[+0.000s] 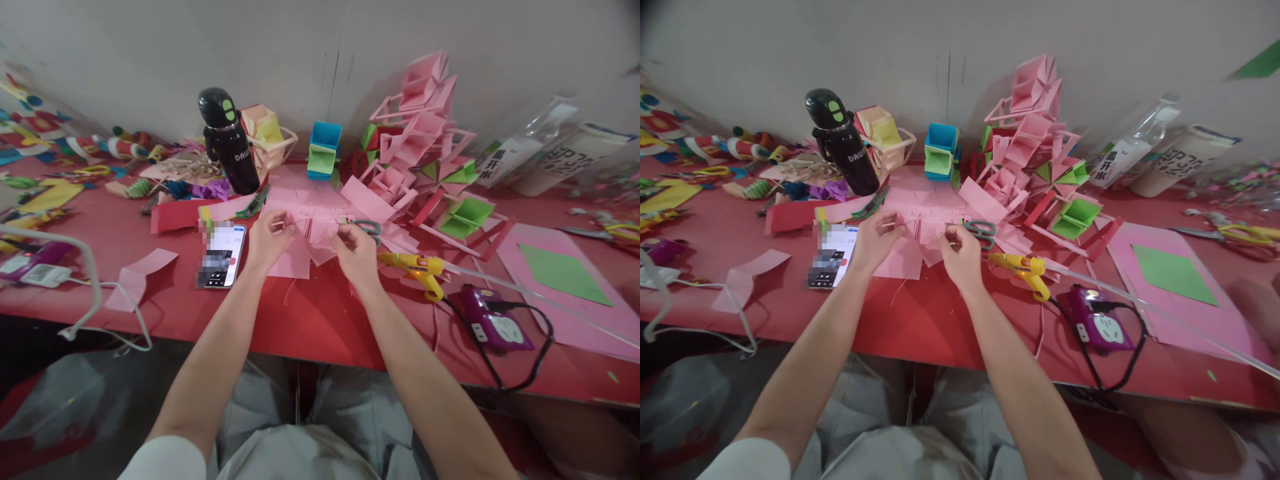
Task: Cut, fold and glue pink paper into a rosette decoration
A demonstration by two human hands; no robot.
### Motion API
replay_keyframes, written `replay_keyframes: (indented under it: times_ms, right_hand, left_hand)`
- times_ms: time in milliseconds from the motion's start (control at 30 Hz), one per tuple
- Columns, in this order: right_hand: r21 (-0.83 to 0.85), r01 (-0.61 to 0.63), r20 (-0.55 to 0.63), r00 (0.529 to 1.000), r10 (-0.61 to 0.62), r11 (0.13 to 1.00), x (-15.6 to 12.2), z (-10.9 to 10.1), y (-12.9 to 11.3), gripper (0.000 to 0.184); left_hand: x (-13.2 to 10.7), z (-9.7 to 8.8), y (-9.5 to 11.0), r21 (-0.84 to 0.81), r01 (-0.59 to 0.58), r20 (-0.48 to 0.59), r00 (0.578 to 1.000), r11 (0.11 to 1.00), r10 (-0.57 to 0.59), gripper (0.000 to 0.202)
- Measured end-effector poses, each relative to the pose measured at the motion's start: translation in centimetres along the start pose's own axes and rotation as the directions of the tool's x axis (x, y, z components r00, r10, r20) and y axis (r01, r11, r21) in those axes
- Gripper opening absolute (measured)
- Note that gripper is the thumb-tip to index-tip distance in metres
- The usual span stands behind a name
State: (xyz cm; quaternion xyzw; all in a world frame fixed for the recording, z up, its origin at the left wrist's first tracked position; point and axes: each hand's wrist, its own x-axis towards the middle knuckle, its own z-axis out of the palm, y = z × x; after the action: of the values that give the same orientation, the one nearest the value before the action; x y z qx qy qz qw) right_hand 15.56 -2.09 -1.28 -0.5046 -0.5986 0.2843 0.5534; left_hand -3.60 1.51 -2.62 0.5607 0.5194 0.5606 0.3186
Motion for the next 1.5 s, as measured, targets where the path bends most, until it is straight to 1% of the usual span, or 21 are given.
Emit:
replay_keyframes:
  times_ms: [133, 300, 400, 567, 733, 833, 1000, 1167, 1367, 1500]
  right_hand:
    - [0.012, -0.011, 0.020, 1.000, 0.011, 1.000, -0.1, 0.1, 0.0, 0.013]
    - [0.002, 0.002, -0.001, 1.000, -0.002, 1.000, -0.1, 0.1, 0.2, 0.012]
    - [-0.003, 0.011, -0.015, 1.000, -0.011, 1.000, -0.1, 0.1, 0.3, 0.013]
    - [-0.029, 0.020, -0.030, 0.999, -0.021, 0.999, 0.0, 0.0, 0.2, 0.013]
    - [-0.045, 0.032, -0.041, 0.999, -0.033, 0.998, 0.0, 0.0, 0.2, 0.017]
    - [-0.036, 0.021, -0.052, 0.998, -0.023, 0.999, 0.0, 0.0, 0.3, 0.016]
    - [-0.021, 0.007, -0.065, 0.998, -0.008, 1.000, 0.0, 0.1, 0.3, 0.018]
    - [-0.041, 0.015, -0.070, 0.997, -0.018, 0.999, -0.1, 0.0, 0.2, 0.019]
    - [-0.057, 0.044, -0.078, 0.996, -0.048, 0.997, -0.3, 0.1, 0.2, 0.019]
    - [-0.083, 0.068, -0.103, 0.992, -0.077, 0.994, -0.3, 0.1, 0.0, 0.017]
  left_hand:
    - [-0.1, -0.1, 0.2, 0.070, 0.024, -0.023, 0.999, 0.997, -0.022, 0.025]
    - [-0.1, -0.2, 0.6, 0.136, -0.017, -0.038, 0.999, 0.991, 0.023, 0.018]
    - [-0.2, -0.2, 0.8, 0.102, -0.005, -0.052, 0.999, 0.995, 0.010, 0.020]
    - [-0.1, -0.1, 1.0, 0.042, 0.037, -0.055, 0.998, 0.998, -0.034, 0.028]
    - [-0.1, -0.3, 1.1, 0.032, 0.045, -0.052, 0.998, 0.998, -0.043, 0.033]
    - [-0.1, -0.4, 1.0, 0.020, 0.029, -0.042, 0.999, 0.999, -0.028, 0.030]
    - [0.1, -0.4, 0.9, 0.005, 0.002, -0.013, 1.000, 1.000, -0.002, 0.019]
    - [0.1, -0.4, 1.0, 0.025, 0.001, -0.018, 1.000, 1.000, 0.000, 0.027]
    - [-0.3, -0.3, 1.6, 0.063, -0.006, -0.060, 0.998, 0.998, 0.009, 0.023]
    - [-0.5, -0.2, 2.2, 0.062, -0.031, -0.052, 0.998, 0.998, 0.034, 0.022]
